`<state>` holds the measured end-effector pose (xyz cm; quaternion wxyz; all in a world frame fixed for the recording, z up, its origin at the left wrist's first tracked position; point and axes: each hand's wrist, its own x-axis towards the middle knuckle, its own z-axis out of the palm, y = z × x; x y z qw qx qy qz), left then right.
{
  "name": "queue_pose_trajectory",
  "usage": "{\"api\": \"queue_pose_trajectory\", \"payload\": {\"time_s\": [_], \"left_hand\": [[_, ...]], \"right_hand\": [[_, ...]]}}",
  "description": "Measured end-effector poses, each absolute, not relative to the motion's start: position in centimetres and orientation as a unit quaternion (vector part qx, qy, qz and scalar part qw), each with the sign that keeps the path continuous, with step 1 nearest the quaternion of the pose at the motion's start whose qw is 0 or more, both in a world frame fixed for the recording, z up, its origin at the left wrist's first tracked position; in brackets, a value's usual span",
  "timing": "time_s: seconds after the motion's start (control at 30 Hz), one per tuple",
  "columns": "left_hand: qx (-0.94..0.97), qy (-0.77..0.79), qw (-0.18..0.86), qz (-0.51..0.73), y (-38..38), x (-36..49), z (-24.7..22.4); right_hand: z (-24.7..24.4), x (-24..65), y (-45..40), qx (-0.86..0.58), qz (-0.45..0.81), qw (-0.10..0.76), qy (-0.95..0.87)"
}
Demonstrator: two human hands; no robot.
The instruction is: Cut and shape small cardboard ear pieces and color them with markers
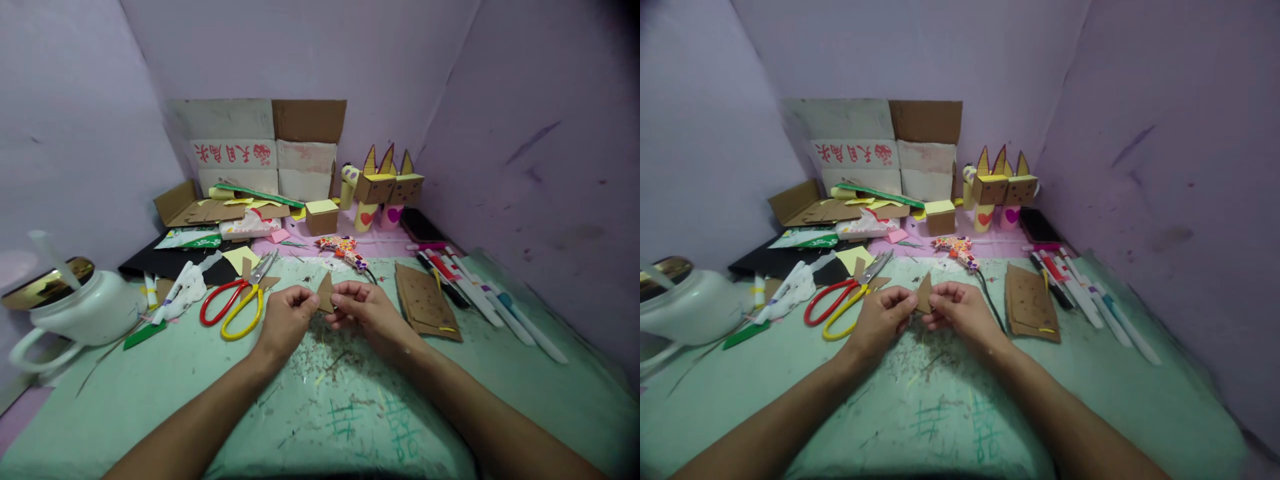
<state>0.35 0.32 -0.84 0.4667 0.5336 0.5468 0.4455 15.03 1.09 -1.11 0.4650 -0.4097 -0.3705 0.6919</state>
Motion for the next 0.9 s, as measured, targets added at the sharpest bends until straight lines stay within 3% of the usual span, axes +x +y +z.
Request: {"api": "queue_pose_trajectory", "payload": {"time_s": [0.5,0.67,0.9], "left_hand": [[0.468,0.532,0.532,0.465,-0.08,0.85,-0.72],[0.481,0.557,0.509,0.447,-0.25,0.76,-0.47],[0.469,0.512,0.551,0.463,-0.03,0.48,-0.63]], "right_hand": [[-0.74,14.73,0.87,-0.434,0.678,0.469,-0.363],[-0.94,14.92,0.86,-0.448,0.651,0.48,-0.381],[-1.04,15.31,0.89,-0.352,0.697,0.473,-0.408]]}}
